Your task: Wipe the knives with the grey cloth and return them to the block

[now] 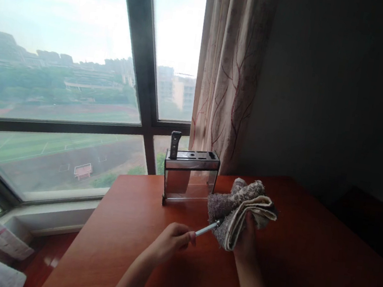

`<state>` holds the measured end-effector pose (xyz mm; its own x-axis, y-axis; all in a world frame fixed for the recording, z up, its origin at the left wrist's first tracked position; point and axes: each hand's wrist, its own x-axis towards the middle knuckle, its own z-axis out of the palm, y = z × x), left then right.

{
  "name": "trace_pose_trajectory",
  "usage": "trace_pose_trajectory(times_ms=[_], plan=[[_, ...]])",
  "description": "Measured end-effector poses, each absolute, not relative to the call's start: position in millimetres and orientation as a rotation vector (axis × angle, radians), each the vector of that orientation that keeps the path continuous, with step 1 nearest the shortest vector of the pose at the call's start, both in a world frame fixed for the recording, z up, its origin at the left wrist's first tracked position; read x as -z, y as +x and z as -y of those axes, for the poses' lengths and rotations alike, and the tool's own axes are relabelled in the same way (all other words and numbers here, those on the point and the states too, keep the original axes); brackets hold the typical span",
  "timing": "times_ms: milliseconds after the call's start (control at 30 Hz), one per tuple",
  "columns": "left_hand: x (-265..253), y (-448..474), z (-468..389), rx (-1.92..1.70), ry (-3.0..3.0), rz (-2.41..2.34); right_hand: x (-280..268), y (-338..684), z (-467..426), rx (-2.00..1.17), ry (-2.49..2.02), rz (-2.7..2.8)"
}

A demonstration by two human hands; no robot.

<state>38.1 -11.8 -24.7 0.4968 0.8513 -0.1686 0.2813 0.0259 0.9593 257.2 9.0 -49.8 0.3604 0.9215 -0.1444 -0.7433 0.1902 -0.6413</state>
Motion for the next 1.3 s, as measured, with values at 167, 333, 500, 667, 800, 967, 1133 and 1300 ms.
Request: trace_pose_trajectory(times_ms=[167,333,500,667,800,967,1133,1300], plan=[[26.3,38.2,11.9,-0.637,1.664,-1.108,49.2,255.8,-10.7,-1.208,-0.688,0.258],[28.6,40.7,12.5,-0.811,2.051,-1.402,43.4,247.2,-11.3,-1.188,-0.677,0.305],[26.5,35.5,11.2,-0.893,2.142,-1.541,38.3,241.5,-10.4,-1.109,-0.722,0.329],[21.1,32.0,11.6,-0.770,2.201,-1.501,38.7,246.0,-9.1,-1.226,-0.626,0.304],[21.7,30.8,10.5,-0.710,2.114,-1.485,42.2,251.5,-9.0,-1.291,-0.560,0.260],[30.2,29.0,4.8,-0.664,1.821,-1.266,43.6,253.2,-9.2,-1.287,-0.559,0.256],[36.5,32.3,4.5,-0.741,1.903,-1.309,45.4,251.3,-11.3,-1.258,-0.595,0.278],[36.6,34.5,9.0,-0.976,2.167,-1.553,48.3,248.6,-14.8,-1.186,-0.684,0.233]])
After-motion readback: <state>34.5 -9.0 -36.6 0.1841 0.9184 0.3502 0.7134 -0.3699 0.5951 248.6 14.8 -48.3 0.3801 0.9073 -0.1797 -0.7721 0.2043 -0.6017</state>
